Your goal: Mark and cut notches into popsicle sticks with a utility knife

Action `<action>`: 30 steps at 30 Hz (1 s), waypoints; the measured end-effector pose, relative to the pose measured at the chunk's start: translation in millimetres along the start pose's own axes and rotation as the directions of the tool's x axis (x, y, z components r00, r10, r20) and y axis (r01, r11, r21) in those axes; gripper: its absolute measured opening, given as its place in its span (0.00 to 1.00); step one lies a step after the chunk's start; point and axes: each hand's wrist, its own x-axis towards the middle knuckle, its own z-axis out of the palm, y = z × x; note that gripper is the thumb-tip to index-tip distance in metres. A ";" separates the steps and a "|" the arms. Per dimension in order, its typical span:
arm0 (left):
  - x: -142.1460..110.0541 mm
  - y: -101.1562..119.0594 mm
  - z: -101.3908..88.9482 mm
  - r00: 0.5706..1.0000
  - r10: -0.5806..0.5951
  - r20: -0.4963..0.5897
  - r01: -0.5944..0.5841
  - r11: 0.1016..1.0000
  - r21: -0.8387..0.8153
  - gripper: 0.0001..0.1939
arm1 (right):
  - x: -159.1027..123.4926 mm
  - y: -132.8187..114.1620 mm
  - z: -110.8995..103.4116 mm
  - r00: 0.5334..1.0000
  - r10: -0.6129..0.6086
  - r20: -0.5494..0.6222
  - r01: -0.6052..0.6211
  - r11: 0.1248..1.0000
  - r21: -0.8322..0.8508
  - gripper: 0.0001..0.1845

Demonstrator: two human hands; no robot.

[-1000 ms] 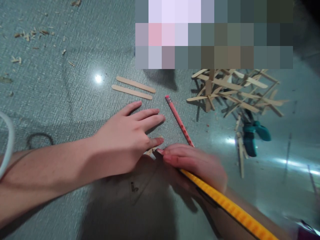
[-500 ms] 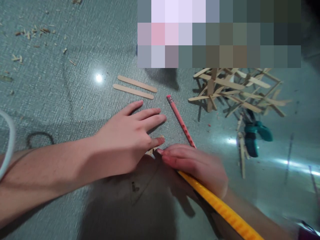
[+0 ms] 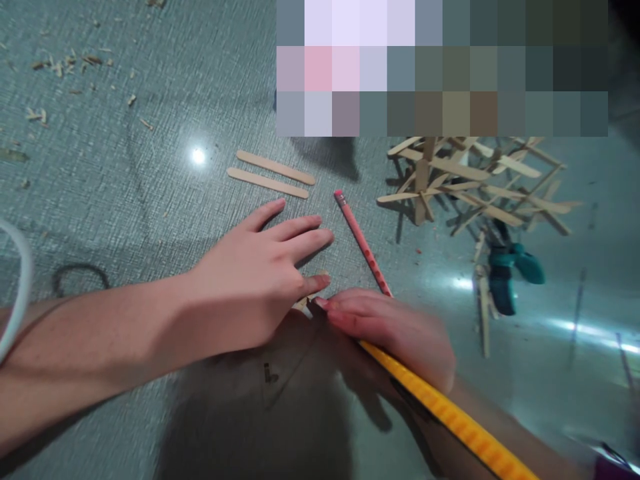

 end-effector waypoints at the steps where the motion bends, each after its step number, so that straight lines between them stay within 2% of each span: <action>1: 0.0 0.0 -0.1 1.000 -0.001 0.002 0.001 1.000 0.000 0.21 | 0.1 -0.4 -0.8 1.000 0.001 0.009 -0.001 1.000 0.001 0.16; 14: -0.6 -0.6 -0.2 1.000 -0.004 -0.002 0.004 1.000 -0.015 0.20 | 1.8 -0.4 -2.9 1.000 -0.018 0.025 0.019 0.999 -0.032 0.14; 19: 0.4 -0.6 -0.1 1.000 0.001 -0.004 -0.001 1.000 -0.011 0.19 | 5.4 -3.5 -0.4 0.999 -0.013 -0.033 0.012 0.999 -0.033 0.11; 23: 1.1 0.6 0.2 1.000 -0.004 -0.005 0.004 1.000 0.006 0.16 | 9.2 -12.8 1.1 0.999 0.017 -0.031 -0.019 0.999 -0.049 0.07; 30: 0.6 1.9 -0.9 1.000 -0.001 -0.004 0.001 0.999 0.035 0.17 | 9.5 -17.8 2.9 0.998 0.042 -0.053 -0.045 0.998 -0.053 0.07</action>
